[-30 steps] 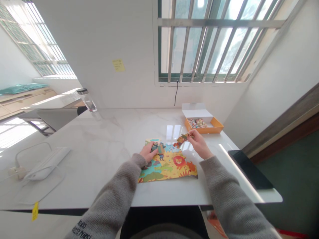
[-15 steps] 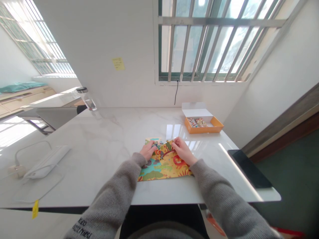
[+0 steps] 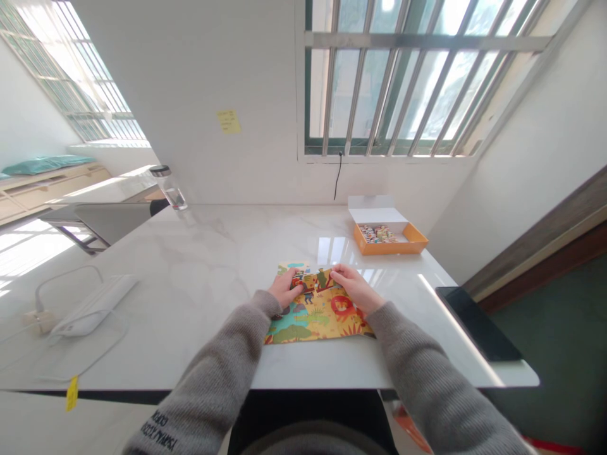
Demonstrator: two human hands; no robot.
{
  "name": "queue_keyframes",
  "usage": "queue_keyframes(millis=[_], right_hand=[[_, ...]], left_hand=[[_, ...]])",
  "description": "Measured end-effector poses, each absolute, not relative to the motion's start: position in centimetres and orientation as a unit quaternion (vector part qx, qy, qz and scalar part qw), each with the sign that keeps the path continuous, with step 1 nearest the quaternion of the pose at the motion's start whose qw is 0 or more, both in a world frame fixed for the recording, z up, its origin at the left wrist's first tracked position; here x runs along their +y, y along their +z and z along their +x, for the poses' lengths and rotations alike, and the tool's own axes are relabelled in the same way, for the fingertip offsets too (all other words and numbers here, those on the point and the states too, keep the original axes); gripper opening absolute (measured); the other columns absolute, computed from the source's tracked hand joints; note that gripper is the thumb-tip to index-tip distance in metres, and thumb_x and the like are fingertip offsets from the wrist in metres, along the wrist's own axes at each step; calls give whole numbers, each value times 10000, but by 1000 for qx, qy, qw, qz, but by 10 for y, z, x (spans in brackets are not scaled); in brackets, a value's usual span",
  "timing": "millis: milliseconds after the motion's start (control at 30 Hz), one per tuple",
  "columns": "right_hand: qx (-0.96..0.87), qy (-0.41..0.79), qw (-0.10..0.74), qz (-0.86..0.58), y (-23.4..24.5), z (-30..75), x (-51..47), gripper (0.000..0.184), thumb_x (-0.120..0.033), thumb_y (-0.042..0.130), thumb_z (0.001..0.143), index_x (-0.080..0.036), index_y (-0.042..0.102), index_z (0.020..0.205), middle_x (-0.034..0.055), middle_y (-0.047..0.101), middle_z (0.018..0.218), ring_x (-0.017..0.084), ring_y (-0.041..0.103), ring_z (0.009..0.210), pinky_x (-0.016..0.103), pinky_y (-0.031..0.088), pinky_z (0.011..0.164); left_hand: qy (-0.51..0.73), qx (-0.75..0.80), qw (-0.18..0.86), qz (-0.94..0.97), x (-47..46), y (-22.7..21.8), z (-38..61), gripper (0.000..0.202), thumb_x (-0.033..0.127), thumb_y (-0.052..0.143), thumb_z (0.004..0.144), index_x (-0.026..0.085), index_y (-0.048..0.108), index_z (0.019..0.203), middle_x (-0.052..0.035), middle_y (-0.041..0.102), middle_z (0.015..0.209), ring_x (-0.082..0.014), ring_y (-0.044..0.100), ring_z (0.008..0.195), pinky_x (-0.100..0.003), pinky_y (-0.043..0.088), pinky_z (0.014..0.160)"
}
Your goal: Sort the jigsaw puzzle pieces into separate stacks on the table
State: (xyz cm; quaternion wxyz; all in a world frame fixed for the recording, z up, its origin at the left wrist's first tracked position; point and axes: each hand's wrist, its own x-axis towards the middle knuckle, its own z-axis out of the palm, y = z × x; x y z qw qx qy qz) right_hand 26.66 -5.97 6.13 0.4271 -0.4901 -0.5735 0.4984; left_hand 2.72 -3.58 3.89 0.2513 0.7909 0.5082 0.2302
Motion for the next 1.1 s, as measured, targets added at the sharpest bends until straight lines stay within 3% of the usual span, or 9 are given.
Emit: queue_keyframes(millis=[167,300,467,533,633,700,800,900,1100], right_hand=[[-661,392,419,-483,64,255,-64,202,-415,558,854,-218,545,810,-20,591,718,153,544,683,283,447,678],[-742,338,355,-457,66,247,-69,127,-333,514,893,-226,548,834,-17,625,714,157,562,677,290,442,694],[-770,159,341,-516,63,273,-57,166,-255,441,940,-207,600,926,57,670,900,191,588,846,306,443,801],[-765,114,286,-565,61,286,-52,168,-261,465,942,-201,621,956,68,678,873,204,599,851,304,431,797],[-749,128,185,-623,62,294,-53,219,-323,485,956,-199,658,1011,51,676,742,203,615,743,286,408,708],[-741,180,164,-626,66,293,-56,275,-361,472,964,-190,673,1043,44,678,718,195,617,695,275,398,658],[-752,247,171,-587,71,291,-59,291,-353,479,947,-170,694,1022,51,697,780,189,626,719,264,410,647],[-741,213,197,-606,72,297,-59,270,-283,473,932,-159,691,1032,68,707,856,191,630,782,270,424,704],[-720,226,193,-627,66,315,-69,300,-313,421,962,-195,645,1122,30,685,764,189,626,713,275,408,661]], left_hand=[[208,496,237,809,-42,46,28,491,280,596,767,189,511,1243,-95,653,1099,-312,574,1047,-461,413,1003],[215,472,235,822,-44,47,29,501,317,634,766,204,510,1238,-90,646,1163,-307,579,1081,-466,385,1036],[254,484,248,800,-36,38,27,336,311,586,828,199,548,1143,-61,677,966,-256,624,902,-403,467,895],[261,495,251,790,-34,35,27,304,323,588,838,198,544,1112,-48,672,901,-242,623,843,-382,481,837],[260,507,246,784,-32,31,26,284,324,596,840,202,539,1090,-42,669,883,-237,622,825,-380,479,831],[259,513,242,782,-31,29,26,281,324,600,840,202,538,1085,-42,669,881,-240,623,822,-385,476,838],[257,512,242,783,-30,28,26,281,325,601,844,202,536,1088,-40,670,880,-240,626,825,-379,474,839],[253,511,244,784,-30,28,26,296,329,594,851,198,527,1108,-46,672,889,-243,625,824,-384,470,834],[248,510,237,789,-32,30,26,274,328,580,855,200,518,1089,-47,665,897,-244,620,832,-383,469,818]])
